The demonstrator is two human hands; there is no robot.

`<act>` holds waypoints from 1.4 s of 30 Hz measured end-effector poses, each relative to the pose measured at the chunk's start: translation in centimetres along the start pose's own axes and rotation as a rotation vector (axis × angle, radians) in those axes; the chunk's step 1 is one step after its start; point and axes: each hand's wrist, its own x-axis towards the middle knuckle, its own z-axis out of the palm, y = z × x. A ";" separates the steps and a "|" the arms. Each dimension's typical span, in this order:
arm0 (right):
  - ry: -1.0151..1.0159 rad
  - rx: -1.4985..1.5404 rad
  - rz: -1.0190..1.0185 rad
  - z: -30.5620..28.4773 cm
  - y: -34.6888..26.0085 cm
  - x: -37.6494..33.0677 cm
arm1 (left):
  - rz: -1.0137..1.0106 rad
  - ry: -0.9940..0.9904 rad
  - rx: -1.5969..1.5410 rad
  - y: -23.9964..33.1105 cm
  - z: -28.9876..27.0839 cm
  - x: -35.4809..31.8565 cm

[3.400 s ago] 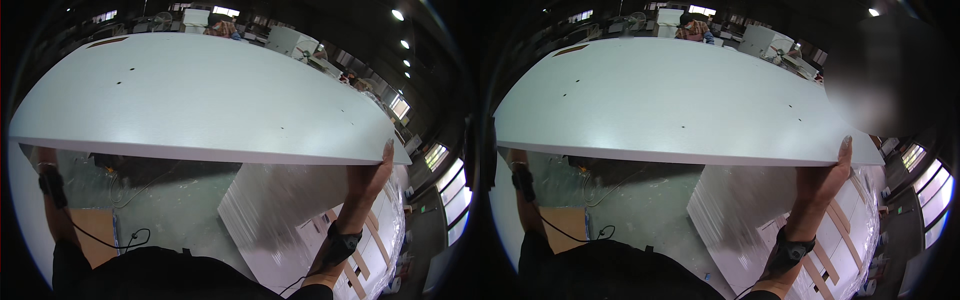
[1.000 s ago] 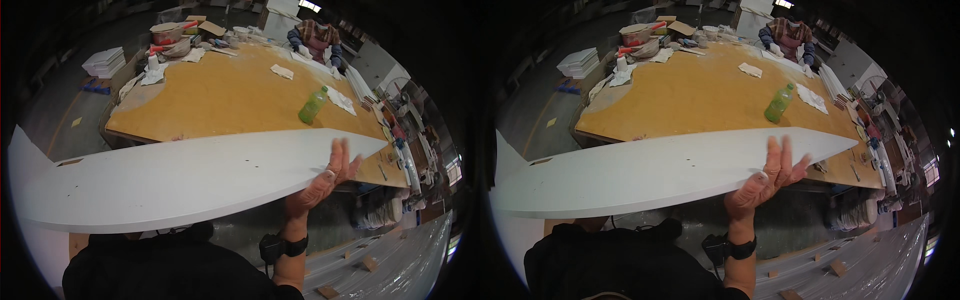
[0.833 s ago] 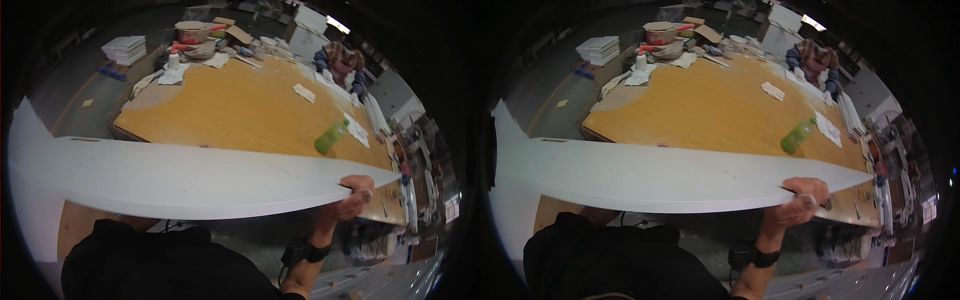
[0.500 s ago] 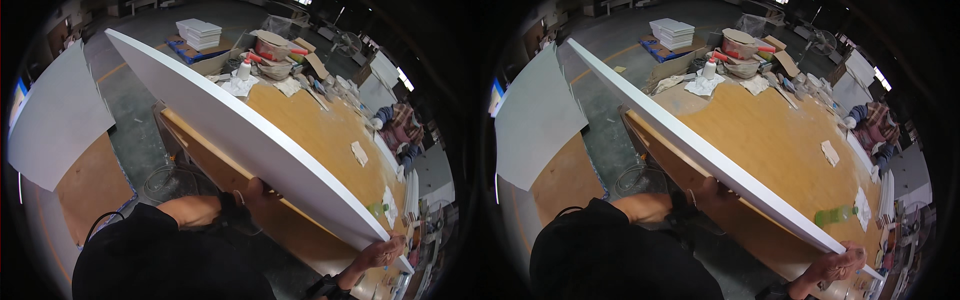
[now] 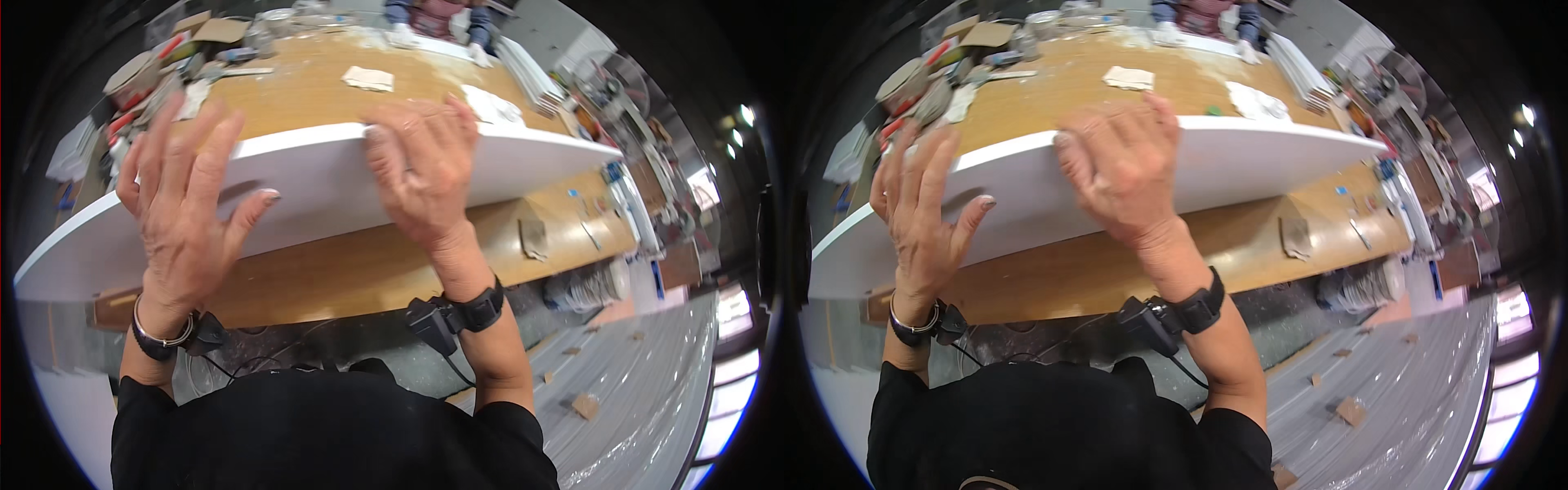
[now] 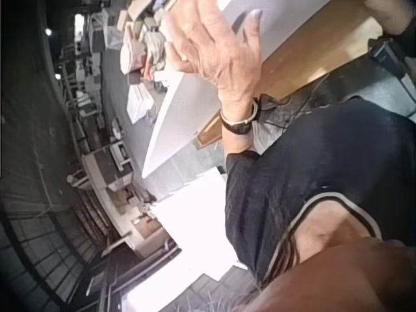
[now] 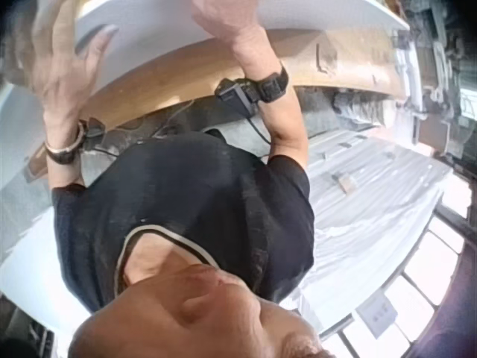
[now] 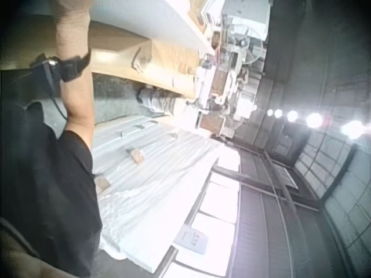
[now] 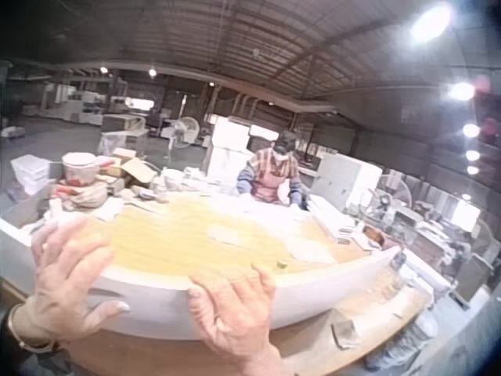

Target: The recorder cleans and scrapes edges of white furniture panels on a large workbench in a factory setting.

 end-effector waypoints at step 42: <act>0.217 0.414 1.376 -10.9 47.5 -18.8 | -0.311 -0.217 0.260 7.9 15.9 9.8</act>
